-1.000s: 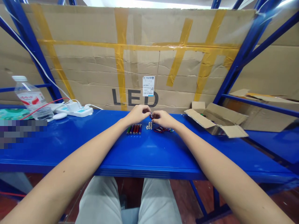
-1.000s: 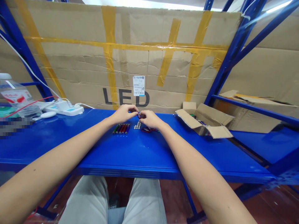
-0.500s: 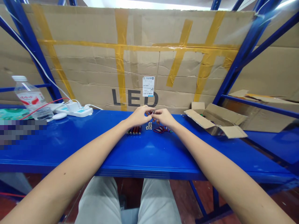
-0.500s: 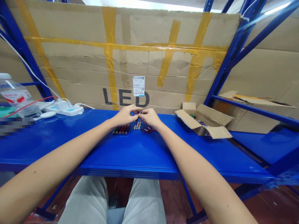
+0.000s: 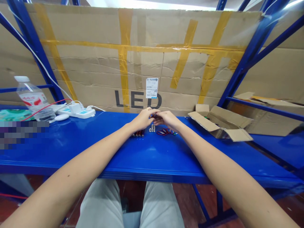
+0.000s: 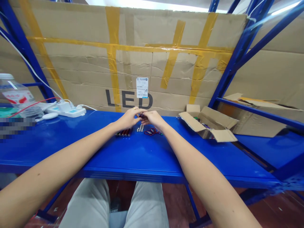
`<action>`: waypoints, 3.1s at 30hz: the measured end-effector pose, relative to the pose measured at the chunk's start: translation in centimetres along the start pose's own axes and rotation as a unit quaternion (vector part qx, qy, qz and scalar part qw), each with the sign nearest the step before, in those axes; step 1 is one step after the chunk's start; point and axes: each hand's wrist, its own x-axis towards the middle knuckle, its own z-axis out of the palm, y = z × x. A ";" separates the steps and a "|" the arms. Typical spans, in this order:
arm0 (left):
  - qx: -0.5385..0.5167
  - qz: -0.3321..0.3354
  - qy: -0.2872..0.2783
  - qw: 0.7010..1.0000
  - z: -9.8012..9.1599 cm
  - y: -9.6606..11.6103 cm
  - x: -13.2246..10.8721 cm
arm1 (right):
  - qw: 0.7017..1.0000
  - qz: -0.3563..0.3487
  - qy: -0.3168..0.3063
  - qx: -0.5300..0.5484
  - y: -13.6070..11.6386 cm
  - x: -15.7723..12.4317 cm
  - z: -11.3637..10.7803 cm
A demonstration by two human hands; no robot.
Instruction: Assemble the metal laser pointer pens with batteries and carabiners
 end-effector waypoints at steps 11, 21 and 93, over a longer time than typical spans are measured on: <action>0.025 0.015 -0.020 0.999 0.0 -0.1 -0.2 | 0.995 0.012 0.085 -0.056 0.1 0.2 -0.2; 0.070 -0.069 0.008 0.995 0.0 -0.6 -0.2 | 0.996 0.004 0.082 -0.047 -0.6 -0.5 -0.6; -0.044 -0.042 -0.018 0.998 -1.4 2.4 -0.6 | 0.856 -0.226 -0.057 -0.462 -1.5 -0.9 -2.6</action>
